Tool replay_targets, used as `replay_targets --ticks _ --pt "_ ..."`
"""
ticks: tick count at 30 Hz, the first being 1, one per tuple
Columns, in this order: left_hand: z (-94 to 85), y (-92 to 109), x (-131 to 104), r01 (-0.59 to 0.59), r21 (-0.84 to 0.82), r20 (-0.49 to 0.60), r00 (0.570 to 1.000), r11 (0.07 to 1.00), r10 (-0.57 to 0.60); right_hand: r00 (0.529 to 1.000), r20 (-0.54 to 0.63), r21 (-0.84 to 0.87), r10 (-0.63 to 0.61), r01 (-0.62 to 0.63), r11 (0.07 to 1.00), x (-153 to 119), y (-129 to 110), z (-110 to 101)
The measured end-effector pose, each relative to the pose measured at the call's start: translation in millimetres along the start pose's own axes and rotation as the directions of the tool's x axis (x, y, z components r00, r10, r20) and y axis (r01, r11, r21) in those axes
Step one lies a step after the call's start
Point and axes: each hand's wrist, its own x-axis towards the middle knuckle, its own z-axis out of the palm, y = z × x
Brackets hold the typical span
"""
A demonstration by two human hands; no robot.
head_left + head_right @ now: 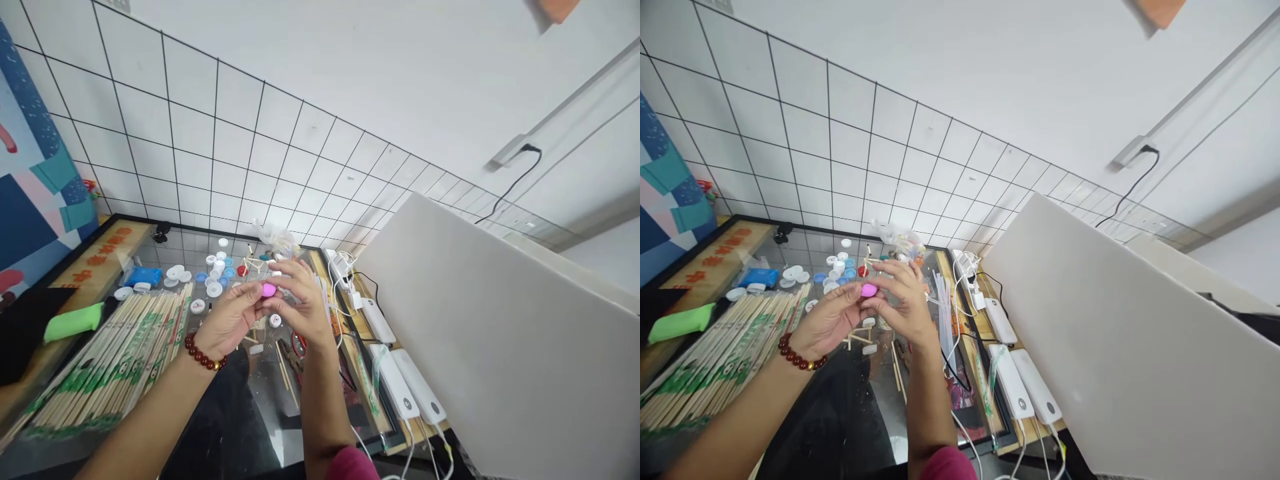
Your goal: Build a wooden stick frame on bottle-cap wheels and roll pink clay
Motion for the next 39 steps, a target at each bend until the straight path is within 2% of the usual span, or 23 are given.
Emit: replay_targets --ticks 4,9,12,14,17,19,24,28,30,32,35,39 --pt "-0.2 -1.1 2.0 -0.012 -0.043 -0.069 0.998 0.999 0.009 1.0 0.0 0.037 0.008 -0.008 0.999 1.7 -2.0 5.2" --pt "7.9 3.2 -4.2 -0.049 -0.022 -0.132 0.99 0.999 0.046 1.0 -0.014 0.073 -0.003 0.004 0.997 2.9 0.0 7.9" --pt "12.5 10.5 -11.3 -0.08 0.065 -0.162 0.983 0.995 0.089 0.995 -0.095 0.016 -0.032 0.034 0.999 3.3 -0.3 7.4" --pt "12.5 18.0 -17.7 -0.116 0.219 -0.166 0.974 0.969 0.154 0.982 -0.178 -0.037 -0.062 0.056 0.998 3.2 -2.7 5.4" --pt "8.9 30.5 -28.7 -0.186 0.521 -0.143 0.943 0.833 0.3 0.959 -0.261 -0.077 -0.11 0.093 0.993 1.8 -9.0 1.5" --pt "7.5 37.4 -35.0 -0.201 0.662 -0.102 0.93 0.722 0.353 0.952 -0.28 -0.077 -0.125 0.107 0.991 0.6 -14.2 0.9" --pt "17.0 49.4 -40.6 -0.225 0.824 0.056 0.946 0.519 0.32 0.961 -0.25 -0.033 -0.12 0.116 0.993 2.8 -25.7 9.6" --pt "18.6 58.1 -48.1 -0.275 0.869 0.128 0.928 0.411 0.349 0.969 -0.221 0.065 -0.11 0.127 0.99 5.7 -32.8 15.2" --pt "10.4 57.3 -57.9 -0.261 0.871 0.109 0.93 0.417 0.352 0.984 -0.167 0.153 -0.065 0.091 0.984 0.2 -35.8 16.2" --pt "-2.5 49.9 -69.9 -0.221 0.858 0.075 0.947 0.464 0.312 0.995 -0.096 0.202 -0.02 0.039 0.979 -12.8 -38.1 18.1" --pt "-22.4 28.5 -85.1 -0.14 0.827 0.023 0.976 0.544 0.217 1.0 -0.002 0.214 0.027 -0.026 0.976 -41.3 -40.4 24.7" --pt "-35.8 0.1 -94.2 -0.041 0.804 -0.089 0.978 0.593 0.188 0.992 0.047 0.263 0.118 -0.126 0.957 -74.4 -42.4 35.8"
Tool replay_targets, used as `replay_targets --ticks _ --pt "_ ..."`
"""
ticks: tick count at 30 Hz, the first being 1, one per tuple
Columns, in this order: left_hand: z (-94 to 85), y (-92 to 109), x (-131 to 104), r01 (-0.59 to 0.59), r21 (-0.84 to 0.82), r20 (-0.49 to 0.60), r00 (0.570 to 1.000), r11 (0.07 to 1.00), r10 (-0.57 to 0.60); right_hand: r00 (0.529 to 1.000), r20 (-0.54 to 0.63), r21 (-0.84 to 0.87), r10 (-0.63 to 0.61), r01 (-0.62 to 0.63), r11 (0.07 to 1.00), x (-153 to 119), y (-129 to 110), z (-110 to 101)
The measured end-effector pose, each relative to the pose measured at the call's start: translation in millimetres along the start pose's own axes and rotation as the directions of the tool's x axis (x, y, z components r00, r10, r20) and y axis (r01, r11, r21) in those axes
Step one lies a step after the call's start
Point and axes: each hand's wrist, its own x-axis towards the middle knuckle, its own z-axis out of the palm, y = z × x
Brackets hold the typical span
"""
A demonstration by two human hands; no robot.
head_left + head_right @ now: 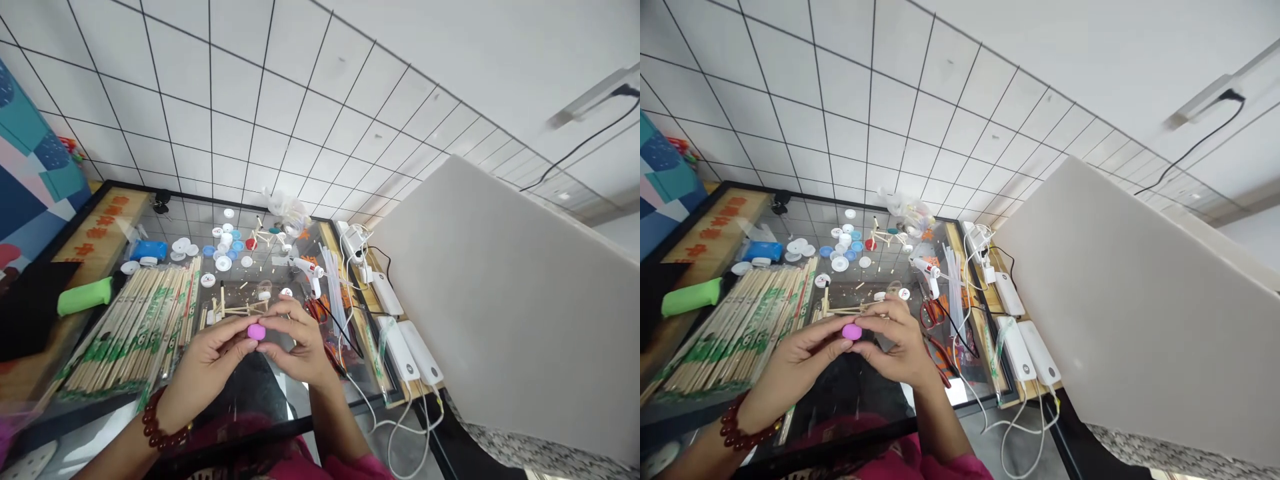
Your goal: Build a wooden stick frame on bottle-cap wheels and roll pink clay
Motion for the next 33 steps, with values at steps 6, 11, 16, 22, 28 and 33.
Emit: replay_targets --ticks 6,11,16,22,28,33 --pt "12.5 -11.0 -16.0 0.231 -0.265 0.02 0.972 0.936 -0.234 0.998 -0.065 0.007 0.027 -0.026 1.0 -18.8 -0.6 4.2" --pt "28.1 -21.9 -25.9 0.362 -0.509 0.059 0.92 0.781 -0.388 0.999 -0.03 -0.048 0.02 -0.021 0.999 -27.6 -8.4 -2.7" --pt "47.2 -27.0 -21.7 0.454 -0.664 0.103 0.843 0.595 -0.528 0.99 -0.048 -0.008 0.132 -0.132 0.991 -30.3 -14.1 -9.9" --pt "52.7 -41.5 -25.7 0.4 -0.58 0.051 0.888 0.71 -0.458 0.993 0.093 -0.213 0.076 -0.055 0.975 -42.6 -14.1 -10.5" --pt "53.0 -39.1 -34.5 0.398 -0.741 0.126 0.873 0.541 -0.471 0.997 0.019 -0.106 0.08 -0.077 0.991 -54.5 -29.1 -3.9" --pt "53.6 -26.2 -30.5 0.583 -0.802 0.429 0.712 0.128 -0.556 0.972 0.231 -0.247 0.034 0.025 0.969 -58.9 -48.8 4.2"
